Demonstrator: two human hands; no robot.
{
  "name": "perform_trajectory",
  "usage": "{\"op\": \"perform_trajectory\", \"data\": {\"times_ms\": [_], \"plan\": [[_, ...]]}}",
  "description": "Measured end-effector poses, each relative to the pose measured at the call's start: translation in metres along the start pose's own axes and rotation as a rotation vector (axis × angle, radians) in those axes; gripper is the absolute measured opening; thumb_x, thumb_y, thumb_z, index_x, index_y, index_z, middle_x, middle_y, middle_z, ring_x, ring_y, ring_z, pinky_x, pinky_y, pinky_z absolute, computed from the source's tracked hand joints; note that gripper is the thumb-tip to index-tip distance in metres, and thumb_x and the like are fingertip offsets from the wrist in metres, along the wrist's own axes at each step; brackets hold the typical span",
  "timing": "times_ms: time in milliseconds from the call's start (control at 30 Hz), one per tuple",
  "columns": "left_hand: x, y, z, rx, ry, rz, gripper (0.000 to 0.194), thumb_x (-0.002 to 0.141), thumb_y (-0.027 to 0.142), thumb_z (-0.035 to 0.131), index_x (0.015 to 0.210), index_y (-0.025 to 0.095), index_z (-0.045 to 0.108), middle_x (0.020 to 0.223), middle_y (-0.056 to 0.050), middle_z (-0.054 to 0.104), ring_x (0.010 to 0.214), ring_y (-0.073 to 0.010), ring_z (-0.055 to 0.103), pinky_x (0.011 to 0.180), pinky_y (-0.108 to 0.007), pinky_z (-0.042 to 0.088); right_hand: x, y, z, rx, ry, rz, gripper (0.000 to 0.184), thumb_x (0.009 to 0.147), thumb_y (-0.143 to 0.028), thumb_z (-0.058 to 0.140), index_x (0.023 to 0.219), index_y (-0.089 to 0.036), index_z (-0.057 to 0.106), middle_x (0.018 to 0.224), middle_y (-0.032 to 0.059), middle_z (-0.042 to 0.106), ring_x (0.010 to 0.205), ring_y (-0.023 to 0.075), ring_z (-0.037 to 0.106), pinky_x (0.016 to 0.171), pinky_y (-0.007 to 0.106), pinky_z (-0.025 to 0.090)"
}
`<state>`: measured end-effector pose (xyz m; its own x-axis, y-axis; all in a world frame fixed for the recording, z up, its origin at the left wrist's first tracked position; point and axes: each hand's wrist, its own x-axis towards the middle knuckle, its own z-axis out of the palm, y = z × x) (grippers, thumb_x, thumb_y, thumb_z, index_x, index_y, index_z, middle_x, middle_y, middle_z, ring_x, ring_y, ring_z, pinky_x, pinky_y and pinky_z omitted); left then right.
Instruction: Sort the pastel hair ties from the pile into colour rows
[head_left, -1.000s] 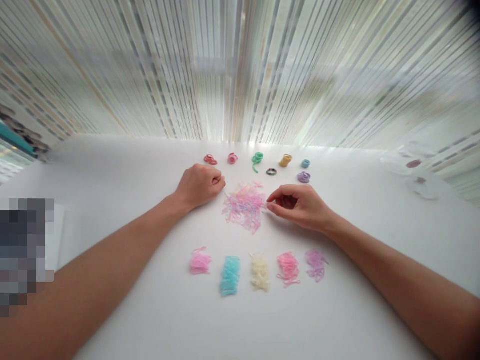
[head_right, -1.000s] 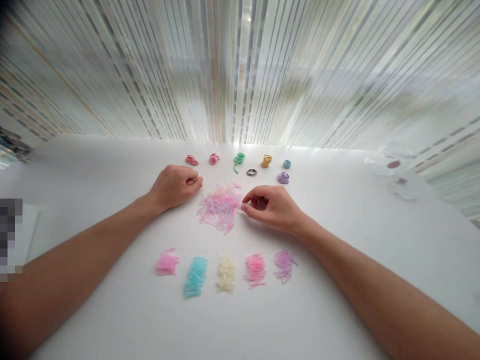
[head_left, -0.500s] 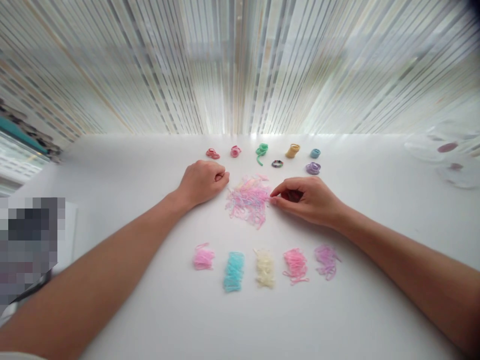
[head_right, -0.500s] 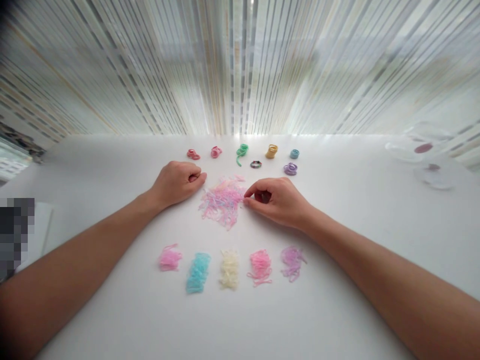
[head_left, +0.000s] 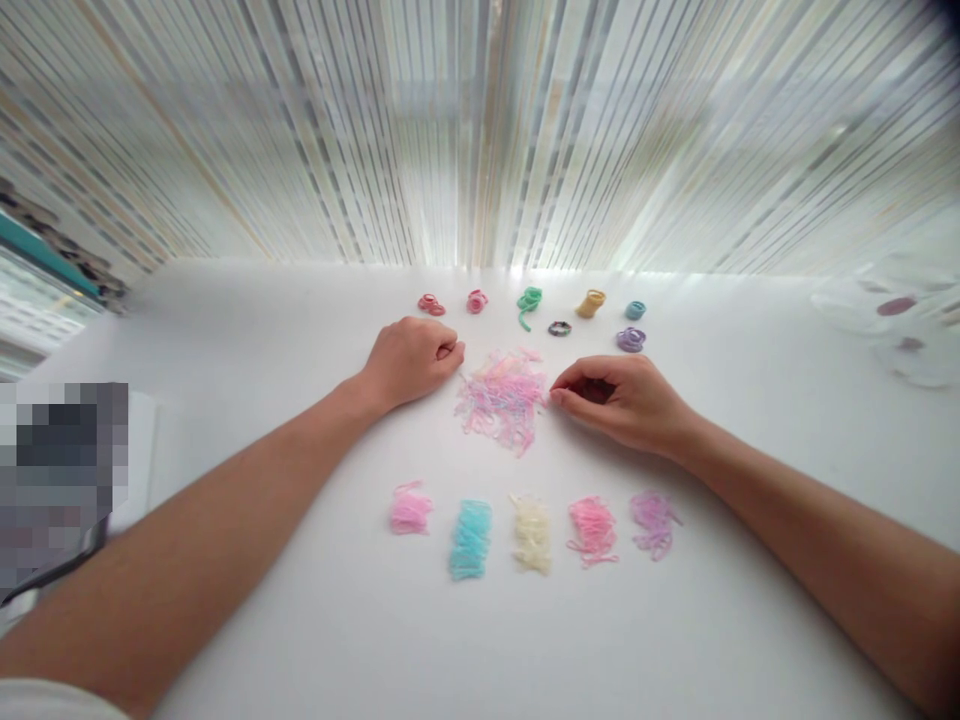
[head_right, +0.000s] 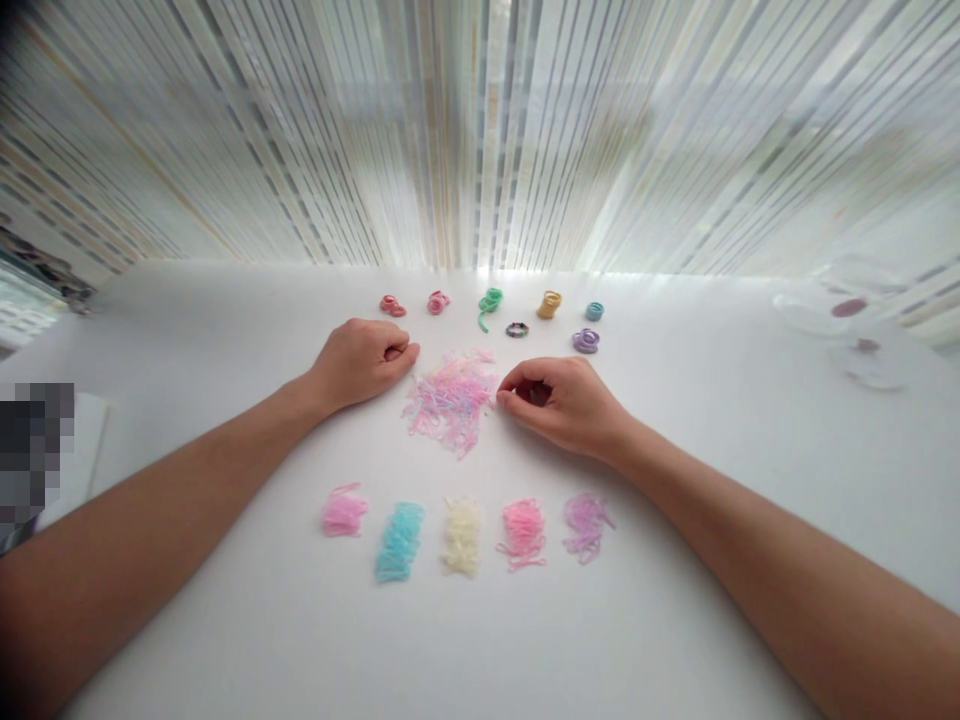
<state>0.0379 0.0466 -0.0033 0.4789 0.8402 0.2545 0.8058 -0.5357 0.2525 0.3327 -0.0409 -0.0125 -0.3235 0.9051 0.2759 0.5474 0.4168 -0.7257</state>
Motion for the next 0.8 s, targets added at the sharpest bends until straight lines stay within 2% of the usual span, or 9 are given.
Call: {"op": "perform_trajectory", "data": {"times_ms": [333, 800], "plan": [[-0.0002, -0.0029, 0.0011, -0.001, 0.002, 0.003, 0.042, 0.093, 0.033, 0.055, 0.062, 0.022, 0.029, 0.059, -0.002, 0.042, 0.064, -0.0179, 0.034, 0.066, -0.037, 0.022, 0.0008, 0.0029, -0.0001, 0.045, 0.054, 0.08, 0.019, 0.085, -0.037, 0.073, 0.078, -0.019, 0.075, 0.06, 0.0001, 0.06, 0.054, 0.0131, 0.047, 0.05, 0.029, 0.036], [0.0007, -0.0015, -0.0005, 0.018, 0.005, 0.005, 0.042, 0.094, 0.034, 0.055, 0.062, 0.022, 0.03, 0.059, -0.002, 0.042, 0.063, -0.0178, 0.033, 0.065, -0.037, 0.022, 0.0022, 0.0005, -0.0004, 0.05, 0.05, 0.074, 0.023, 0.087, -0.039, 0.069, 0.077, -0.019, 0.072, 0.061, -0.0007, 0.058, 0.055, 0.0125, 0.045, 0.052, 0.029, 0.035]]}}
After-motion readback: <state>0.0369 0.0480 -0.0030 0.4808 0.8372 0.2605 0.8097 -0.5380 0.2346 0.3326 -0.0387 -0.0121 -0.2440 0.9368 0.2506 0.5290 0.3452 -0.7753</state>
